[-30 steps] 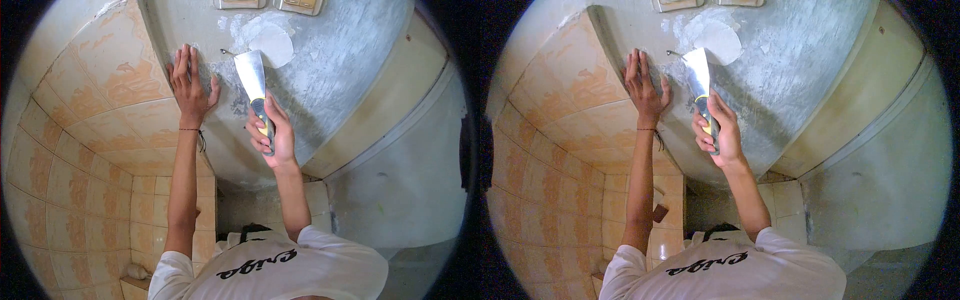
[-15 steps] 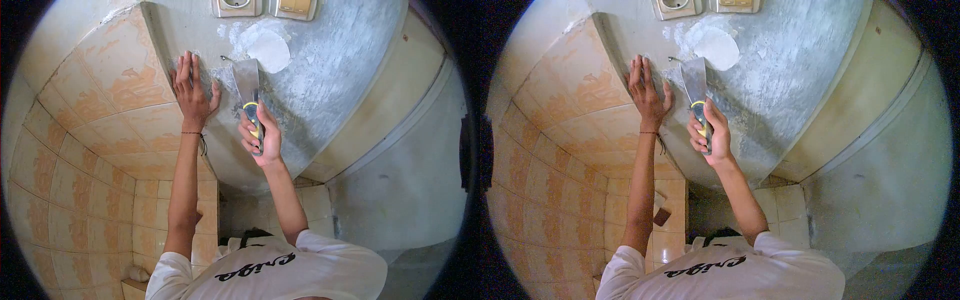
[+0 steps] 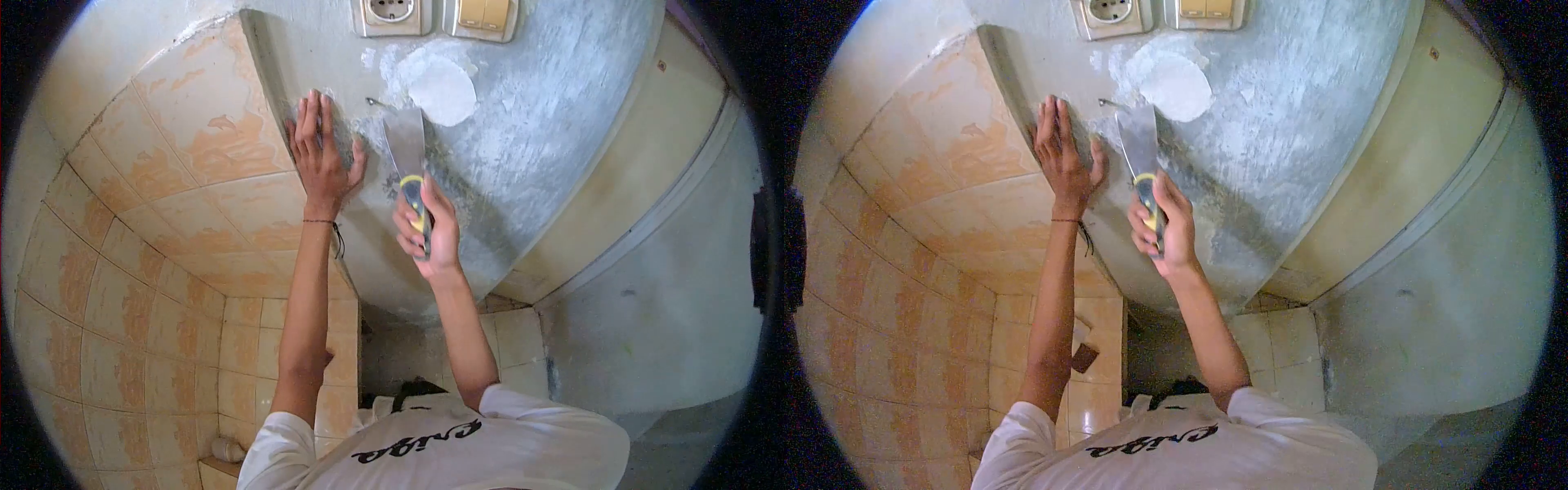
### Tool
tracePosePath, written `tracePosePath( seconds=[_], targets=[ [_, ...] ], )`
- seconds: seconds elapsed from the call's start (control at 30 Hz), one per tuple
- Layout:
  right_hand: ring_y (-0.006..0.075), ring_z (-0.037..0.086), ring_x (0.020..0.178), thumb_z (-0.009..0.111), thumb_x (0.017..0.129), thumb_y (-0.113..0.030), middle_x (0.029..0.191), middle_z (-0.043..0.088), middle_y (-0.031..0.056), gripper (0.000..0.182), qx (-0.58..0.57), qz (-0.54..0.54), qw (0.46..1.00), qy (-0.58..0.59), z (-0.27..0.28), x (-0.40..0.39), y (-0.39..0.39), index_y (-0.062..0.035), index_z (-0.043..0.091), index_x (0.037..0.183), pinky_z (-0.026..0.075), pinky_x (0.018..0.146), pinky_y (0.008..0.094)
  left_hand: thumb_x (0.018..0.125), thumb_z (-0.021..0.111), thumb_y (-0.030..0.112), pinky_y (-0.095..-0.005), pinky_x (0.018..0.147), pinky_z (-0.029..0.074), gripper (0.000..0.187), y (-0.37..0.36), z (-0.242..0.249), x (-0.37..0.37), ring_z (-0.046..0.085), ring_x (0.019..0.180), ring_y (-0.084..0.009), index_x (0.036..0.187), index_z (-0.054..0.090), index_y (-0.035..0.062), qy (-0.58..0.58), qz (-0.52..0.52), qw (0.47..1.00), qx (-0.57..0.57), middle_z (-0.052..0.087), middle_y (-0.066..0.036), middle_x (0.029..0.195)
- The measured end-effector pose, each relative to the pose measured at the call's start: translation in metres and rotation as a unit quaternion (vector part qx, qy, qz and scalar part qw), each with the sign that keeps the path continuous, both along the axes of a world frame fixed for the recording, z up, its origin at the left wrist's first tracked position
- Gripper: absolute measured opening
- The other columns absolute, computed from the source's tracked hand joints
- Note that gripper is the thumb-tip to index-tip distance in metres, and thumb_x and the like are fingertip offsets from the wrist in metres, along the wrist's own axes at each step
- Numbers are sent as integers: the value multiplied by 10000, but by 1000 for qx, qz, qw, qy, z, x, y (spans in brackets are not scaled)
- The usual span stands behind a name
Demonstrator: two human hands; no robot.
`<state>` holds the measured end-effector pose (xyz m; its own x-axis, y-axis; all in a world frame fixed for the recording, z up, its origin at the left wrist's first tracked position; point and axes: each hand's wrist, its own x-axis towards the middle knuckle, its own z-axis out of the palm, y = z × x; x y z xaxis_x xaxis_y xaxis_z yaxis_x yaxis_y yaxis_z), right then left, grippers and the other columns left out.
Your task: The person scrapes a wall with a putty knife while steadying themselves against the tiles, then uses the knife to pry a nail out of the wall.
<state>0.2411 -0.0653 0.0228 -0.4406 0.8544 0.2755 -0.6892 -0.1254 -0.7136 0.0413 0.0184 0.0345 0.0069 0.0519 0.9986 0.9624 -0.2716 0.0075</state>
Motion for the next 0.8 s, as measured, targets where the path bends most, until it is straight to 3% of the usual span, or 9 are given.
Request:
tracePosePath(
  seconds=[0.1, 0.33, 0.4, 0.43, 0.47, 0.53, 0.57, 0.63, 0.8],
  targets=[
    [47, 375, 470, 466, 1098, -389, 744, 457, -3, 290, 14, 3, 999, 29, 10, -5, -1, -112, 488, 1012, 281, 349, 206, 857, 644, 248, -553, 1216, 251, 806, -4, -2, 4, 352, 1491, -354, 1579, 357, 30, -8, -2, 1000, -9, 367, -167, 1609],
    [51, 420, 476, 460, 1096, -426, 728, 508, 12, 327, -36, 17, 999, 17, -31, 7, -3, -106, 491, 1035, 291, 358, 211, 899, 590, 179, -532, 1229, 249, 732, -7, -15, 15, 319, 1495, -405, 1567, 354, -3, -64, -30, 997, 1, 341, -217, 1617],
    [45, 412, 485, 433, 1103, -432, 728, 508, 22, 372, -37, -35, 998, -31, -30, 2, -7, -94, 470, 953, 297, 359, 196, 890, 594, 169, -535, 1223, 264, 744, -6, -22, 20, 331, 1483, -419, 1569, 346, -4, -79, -24, 997, 7, 341, -215, 1613],
    [45, 429, 478, 417, 1110, -425, 745, 544, 34, 367, -38, -37, 998, -28, -35, 3, -5, -74, 503, 1044, 297, 362, 197, 880, 599, 159, -537, 1217, 279, 756, -5, -24, 22, 343, 1471, -433, 1571, 339, -5, -93, -15, 995, 16, 341, -213, 1610],
    [45, 429, 478, 417, 1110, -425, 745, 544, 34, 367, -38, -36, 998, -28, -33, 7, -6, -74, 503, 1044, 297, 362, 197, 880, 599, 159, -537, 1217, 279, 756, -4, -26, 23, 343, 1471, -433, 1571, 339, -5, -93, -14, 995, 16, 341, -213, 1610],
    [50, 444, 447, 497, 1082, -442, 785, 608, 39, 395, -15, -60, 995, -83, -24, 14, -10, -125, 509, 1317, 300, 365, 203, 889, 578, 170, -530, 1211, 294, 740, -3, -28, 27, 351, 1464, -438, 1565, 343, -16, -114, 0, 993, 30, 351, -226, 1602],
    [50, 444, 447, 497, 1082, -442, 785, 608, 39, 395, -17, -60, 994, -85, -18, 15, -13, -125, 509, 1317, 300, 365, 203, 889, 578, 170, -530, 1211, 294, 740, -1, -30, 28, 351, 1464, -438, 1565, 343, -16, -115, 0, 993, 27, 351, -226, 1602],
    [50, 460, 440, 553, 1071, -346, 803, 611, 42, 501, 14, -118, 987, -111, -7, 17, -19, -137, 415, 1506, 317, 350, 206, 899, 556, 196, -530, 1204, 301, 714, 2, -31, 31, 361, 1457, -436, 1552, 369, -22, -138, -1, 989, 46, 377, -221, 1590],
    [50, 493, 461, 557, 1064, -217, 850, 624, 53, 653, 125, -216, 948, -199, -5, 9, -22, -177, 246, 1637, 356, 350, 217, 902, 541, 221, -524, 1192, 312, 695, 6, -30, 32, 371, 1449, -434, 1537, 402, -22, -149, -11, 986, 70, 401, -211, 1580]
  ],
)
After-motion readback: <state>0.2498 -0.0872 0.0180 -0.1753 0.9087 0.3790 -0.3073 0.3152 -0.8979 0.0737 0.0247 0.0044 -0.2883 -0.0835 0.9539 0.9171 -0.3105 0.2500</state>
